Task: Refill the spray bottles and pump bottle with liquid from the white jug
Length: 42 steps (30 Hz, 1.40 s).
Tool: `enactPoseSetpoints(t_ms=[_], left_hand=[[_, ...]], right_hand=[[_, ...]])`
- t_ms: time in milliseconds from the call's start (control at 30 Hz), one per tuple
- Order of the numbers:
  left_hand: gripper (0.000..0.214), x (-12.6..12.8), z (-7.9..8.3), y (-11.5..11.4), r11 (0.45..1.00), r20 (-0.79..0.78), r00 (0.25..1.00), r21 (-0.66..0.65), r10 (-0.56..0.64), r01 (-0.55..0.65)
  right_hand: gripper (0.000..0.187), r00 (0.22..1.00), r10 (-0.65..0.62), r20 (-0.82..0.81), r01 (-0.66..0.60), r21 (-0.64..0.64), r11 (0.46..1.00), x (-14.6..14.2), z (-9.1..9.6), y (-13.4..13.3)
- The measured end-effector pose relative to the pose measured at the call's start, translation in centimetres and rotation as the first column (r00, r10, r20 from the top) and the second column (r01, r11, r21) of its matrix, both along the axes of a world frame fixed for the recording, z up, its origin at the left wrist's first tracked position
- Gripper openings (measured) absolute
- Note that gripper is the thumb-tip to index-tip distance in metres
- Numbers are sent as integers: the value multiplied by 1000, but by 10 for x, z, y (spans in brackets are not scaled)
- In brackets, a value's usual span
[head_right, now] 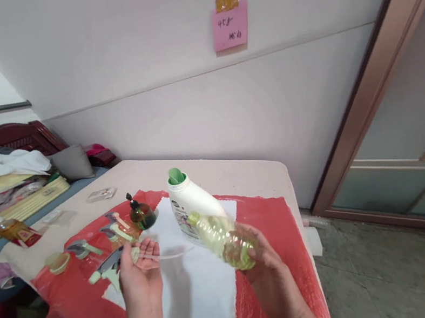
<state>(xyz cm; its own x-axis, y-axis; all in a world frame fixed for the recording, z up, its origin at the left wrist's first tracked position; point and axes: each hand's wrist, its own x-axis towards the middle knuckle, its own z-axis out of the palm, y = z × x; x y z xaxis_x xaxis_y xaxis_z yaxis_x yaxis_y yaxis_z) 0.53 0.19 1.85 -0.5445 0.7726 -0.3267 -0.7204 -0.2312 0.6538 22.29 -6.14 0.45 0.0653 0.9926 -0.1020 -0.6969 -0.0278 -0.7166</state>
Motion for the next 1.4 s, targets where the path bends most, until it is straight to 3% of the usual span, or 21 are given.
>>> enactPoseSetpoints(t_ms=[133, 233, 433, 600, 700, 867, 1000, 1200, 1400], left_hand=[[19, 12, -3, -1, 997, 27, 997, 3, -76, 76], [19, 13, -2, -1, 996, 40, 995, 5, -91, 91], [18, 6, 2, -2, 996, 96, 991, 22, -90, 89], [19, 5, 5, -3, 996, 139, 987, 10, -85, 84], [17, 5, 8, -4, 996, 174, 981, 33, -91, 86], [16, 3, 9, -5, 993, 196, 974, 63, -113, 103], [17, -2, 7, -5, 992, 191, 975, 74, -113, 100], [20, -9, 6, -4, 991, 197, 973, 85, -120, 105], [22, -9, 7, -5, 991, 199, 973, 87, -114, 98]], right_hand=[[36, 970, -137, 201, 102, 176, 979, 8, 44, 34], [41, 883, -248, 398, 162, 238, 958, 12, 71, 61], [54, 567, -277, 776, 59, 297, 953, 13, 114, 89], [61, 285, -318, 904, -23, 338, 941, 10, 144, 99], [66, 187, -374, 908, -61, 391, 918, 2, 162, 109], [68, 181, -424, 887, -76, 442, 894, -22, 191, 128], [65, 203, -419, 885, -65, 439, 896, -40, 203, 144], [61, 229, -478, 848, -38, 498, 866, -52, 202, 160], [59, 270, -483, 833, -10, 504, 864, -43, 192, 145]])
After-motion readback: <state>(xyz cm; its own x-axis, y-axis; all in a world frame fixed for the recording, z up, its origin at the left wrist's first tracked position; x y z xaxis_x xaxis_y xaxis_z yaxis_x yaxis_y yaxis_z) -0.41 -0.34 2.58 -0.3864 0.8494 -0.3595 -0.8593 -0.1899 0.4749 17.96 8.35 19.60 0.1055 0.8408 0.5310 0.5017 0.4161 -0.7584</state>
